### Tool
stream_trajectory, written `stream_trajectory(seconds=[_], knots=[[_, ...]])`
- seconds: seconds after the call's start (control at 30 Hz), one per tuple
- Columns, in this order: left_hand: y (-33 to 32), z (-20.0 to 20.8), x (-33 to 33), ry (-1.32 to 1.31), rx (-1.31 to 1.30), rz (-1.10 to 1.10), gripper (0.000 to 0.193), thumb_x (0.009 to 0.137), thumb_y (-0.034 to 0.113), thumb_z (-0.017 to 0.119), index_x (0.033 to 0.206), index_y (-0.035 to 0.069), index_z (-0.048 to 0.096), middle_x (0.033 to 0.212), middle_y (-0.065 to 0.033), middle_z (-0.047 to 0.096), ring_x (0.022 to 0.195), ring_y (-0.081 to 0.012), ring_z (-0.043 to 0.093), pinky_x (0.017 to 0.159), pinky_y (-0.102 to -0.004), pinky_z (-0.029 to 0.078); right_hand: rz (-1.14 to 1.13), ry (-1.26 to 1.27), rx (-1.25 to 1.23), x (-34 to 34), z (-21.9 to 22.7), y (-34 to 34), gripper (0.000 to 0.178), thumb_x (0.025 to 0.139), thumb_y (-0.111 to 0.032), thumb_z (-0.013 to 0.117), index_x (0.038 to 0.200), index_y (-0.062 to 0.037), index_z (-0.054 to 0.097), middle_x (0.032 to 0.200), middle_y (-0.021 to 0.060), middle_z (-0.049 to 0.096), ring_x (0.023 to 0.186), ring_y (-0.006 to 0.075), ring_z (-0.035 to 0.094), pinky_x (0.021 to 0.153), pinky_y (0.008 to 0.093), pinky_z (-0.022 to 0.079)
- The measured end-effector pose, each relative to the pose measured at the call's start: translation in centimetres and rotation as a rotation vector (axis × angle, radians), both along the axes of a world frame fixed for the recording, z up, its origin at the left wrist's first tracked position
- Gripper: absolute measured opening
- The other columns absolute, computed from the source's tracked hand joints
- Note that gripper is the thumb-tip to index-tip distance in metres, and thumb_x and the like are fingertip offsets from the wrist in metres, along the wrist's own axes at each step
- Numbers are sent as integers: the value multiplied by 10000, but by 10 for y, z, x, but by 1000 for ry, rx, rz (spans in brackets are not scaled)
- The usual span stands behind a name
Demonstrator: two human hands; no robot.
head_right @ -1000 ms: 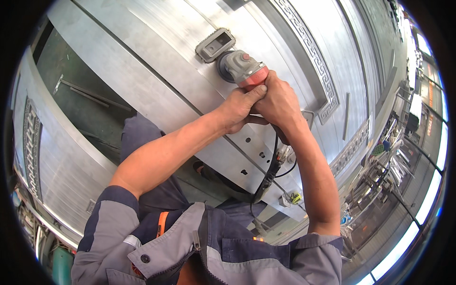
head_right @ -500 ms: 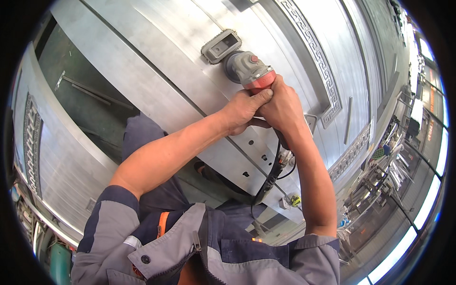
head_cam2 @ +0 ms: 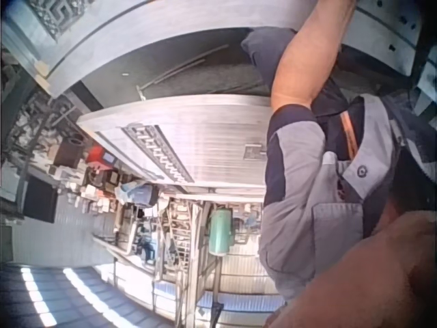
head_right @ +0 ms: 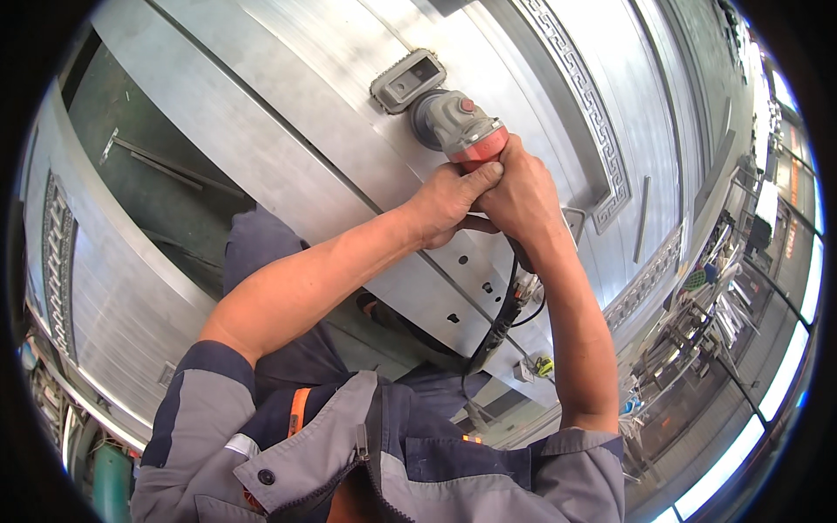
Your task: The person welds several small metal brackets onto a large flat metal panel using a handheld welding gun, then uses an angle grinder to smooth the welded areas. The person handles the welding gun and angle grinder throughout the task.
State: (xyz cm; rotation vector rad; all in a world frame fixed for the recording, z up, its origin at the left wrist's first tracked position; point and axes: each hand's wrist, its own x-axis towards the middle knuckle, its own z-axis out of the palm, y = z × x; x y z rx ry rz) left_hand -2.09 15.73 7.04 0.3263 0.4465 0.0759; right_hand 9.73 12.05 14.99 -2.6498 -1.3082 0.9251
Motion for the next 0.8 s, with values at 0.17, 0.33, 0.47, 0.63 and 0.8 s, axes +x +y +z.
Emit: stream_trajectory(seconds=[0.17, 0.33, 0.47, 0.63, 0.8], knots=[[-4, 3, 0, 14, -5, 38, 570, 1005, 459, 660, 1392, 74, 496, 1288, -90, 604, 1151, -241, 648, 834, -458, 627, 27, -13, 9, 3, -4, -3, 463, 826, -259, 750, 1151, 19, 574, 965, 285, 728, 946, 479, 695, 822, 520, 542], [-6, -1, 0, 16, 4, 31, 570, 1008, 444, 658, 1409, 77, 488, 1300, -95, 602, 1153, -241, 649, 832, -460, 628, 10, -7, -1, 2, -6, -7, 466, 822, -263, 751, 1148, 17, 571, 951, 286, 728, 938, 484, 694, 819, 526, 541], [-6, -2, 2, 8, 1, 53, 570, 1005, 431, 662, 1413, 73, 487, 1307, -97, 602, 1155, -242, 650, 837, -464, 626, 9, 1, 21, 8, -10, -7, 475, 817, -273, 755, 1149, 14, 570, 955, 286, 728, 939, 482, 696, 821, 528, 542], [-3, -1, 0, 40, -11, 27, 549, 1000, 408, 669, 1403, 75, 502, 1296, -102, 609, 1142, -243, 650, 828, -461, 625, 6, -9, -5, 4, -12, -8, 478, 812, -256, 758, 1154, 16, 565, 963, 284, 728, 940, 479, 697, 828, 529, 543], [-1, -7, 7, 0, 2, 7, 567, 997, 446, 669, 1413, 103, 493, 1287, -87, 613, 1139, -237, 660, 837, -467, 626, -12, -36, -19, 8, -10, -4, 487, 790, -225, 776, 1152, 20, 563, 976, 286, 726, 952, 475, 698, 839, 523, 544]])
